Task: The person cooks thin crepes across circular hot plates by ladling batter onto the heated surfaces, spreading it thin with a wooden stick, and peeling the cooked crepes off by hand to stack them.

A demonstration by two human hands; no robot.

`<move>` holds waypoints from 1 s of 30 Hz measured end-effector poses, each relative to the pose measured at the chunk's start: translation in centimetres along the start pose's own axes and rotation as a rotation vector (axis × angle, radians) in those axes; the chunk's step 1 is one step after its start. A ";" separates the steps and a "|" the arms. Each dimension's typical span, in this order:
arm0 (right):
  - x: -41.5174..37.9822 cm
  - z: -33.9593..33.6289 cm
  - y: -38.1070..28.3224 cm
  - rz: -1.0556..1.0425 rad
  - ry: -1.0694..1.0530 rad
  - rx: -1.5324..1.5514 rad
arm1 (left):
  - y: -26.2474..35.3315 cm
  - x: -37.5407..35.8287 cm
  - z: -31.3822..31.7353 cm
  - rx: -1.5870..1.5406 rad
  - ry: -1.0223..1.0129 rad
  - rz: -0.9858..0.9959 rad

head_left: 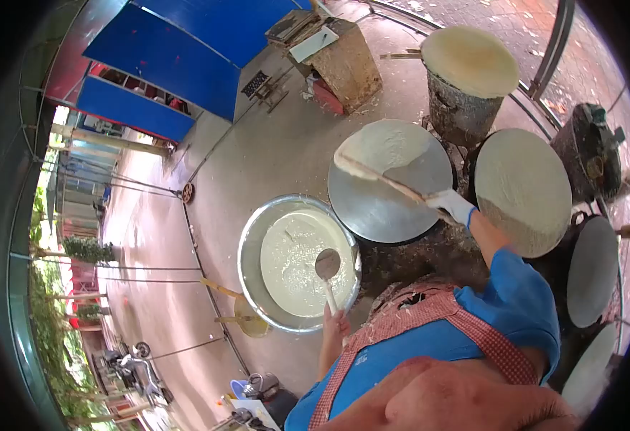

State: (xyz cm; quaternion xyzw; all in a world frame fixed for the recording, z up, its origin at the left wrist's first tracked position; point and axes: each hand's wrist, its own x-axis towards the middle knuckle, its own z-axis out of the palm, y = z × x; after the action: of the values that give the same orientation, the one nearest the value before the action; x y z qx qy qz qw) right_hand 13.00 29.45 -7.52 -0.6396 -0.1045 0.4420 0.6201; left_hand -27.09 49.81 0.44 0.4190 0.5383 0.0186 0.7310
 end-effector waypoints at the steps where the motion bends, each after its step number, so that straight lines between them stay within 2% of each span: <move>1: -1.8 -0.1 -3.0 0.094 -0.031 0.006 | -0.7 0.1 -0.5 -0.021 -0.016 0.035; 3: -2.9 -1.8 -6.9 0.227 -0.032 -0.024 | -0.8 -0.5 -0.2 -0.047 -0.020 0.087; 5: 2.7 -4.4 -5.9 0.292 0.196 -0.087 | -0.2 -2.5 0.7 0.064 0.051 0.086; 7: 4.2 -2.9 -7.1 -0.027 0.149 0.039 | -0.9 -2.3 0.9 -0.006 0.056 0.064; 9: 2.3 -1.2 -7.8 -0.021 0.056 -0.020 | -1.4 -2.1 0.2 -0.078 0.060 0.048; 11: 0.4 -0.7 -7.0 0.224 -0.134 -0.186 | -2.2 -1.6 0.1 -0.176 0.104 -0.003; 12: 1.5 -2.0 -2.9 0.151 -0.130 -0.150 | -2.4 -1.8 0.3 -0.195 0.107 -0.001; 13: -1.4 -1.8 -6.6 0.252 -0.189 -0.072 | -2.4 -2.1 0.4 -0.179 0.135 0.001; 15: 1.4 -4.7 -5.7 0.215 -0.157 -0.180 | -2.1 -3.1 0.7 -0.166 0.174 0.017; 16: 2.5 -4.4 -6.8 0.101 -0.096 -0.135 | -2.0 -3.9 0.7 -0.239 0.118 0.027; 17: 6.0 -5.6 -6.4 0.196 -0.045 -0.191 | -2.1 -4.5 0.7 -0.305 0.059 0.031; 19: 8.1 -3.6 -7.5 -0.095 -0.038 -0.184 | -5.4 -2.3 -1.1 -0.301 0.125 -0.020; 20: 7.5 -3.0 -6.9 -0.080 -0.044 -0.169 | -6.6 -1.9 -2.4 -0.296 0.193 -0.064; 21: 6.8 -2.4 -6.8 -0.021 -0.165 -0.248 | -6.7 -2.2 -2.7 -0.290 0.212 -0.070; 22: 6.2 -2.1 -7.4 0.030 -0.288 -0.339 | -6.6 -2.0 -2.6 -0.314 0.175 -0.066; 23: 4.3 -2.1 -7.6 0.038 -0.302 -0.346 | -7.0 -2.0 -2.5 -0.346 0.136 -0.066; 25: 0.4 -3.2 -8.2 0.294 -0.343 -0.282 | -8.3 -1.8 -2.9 -0.441 0.137 -0.067; 28: 2.8 -5.7 -7.5 0.262 -0.253 -0.319 | -8.2 -2.1 -2.2 -0.543 0.164 -0.077; 29: 6.4 -6.1 -5.7 0.097 -0.222 -0.337 | -7.8 -2.6 -2.2 -0.550 0.195 -0.109; 30: 7.8 -4.0 -8.5 0.118 -0.206 -0.574 | -8.0 -2.7 -2.7 -0.537 0.199 -0.113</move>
State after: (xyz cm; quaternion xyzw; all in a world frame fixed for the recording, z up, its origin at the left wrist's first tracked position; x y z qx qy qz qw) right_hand 23.88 33.79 -4.02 -0.7454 -0.2501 0.4924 0.3734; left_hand -33.79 44.91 -2.69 0.1761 0.6057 0.1606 0.7592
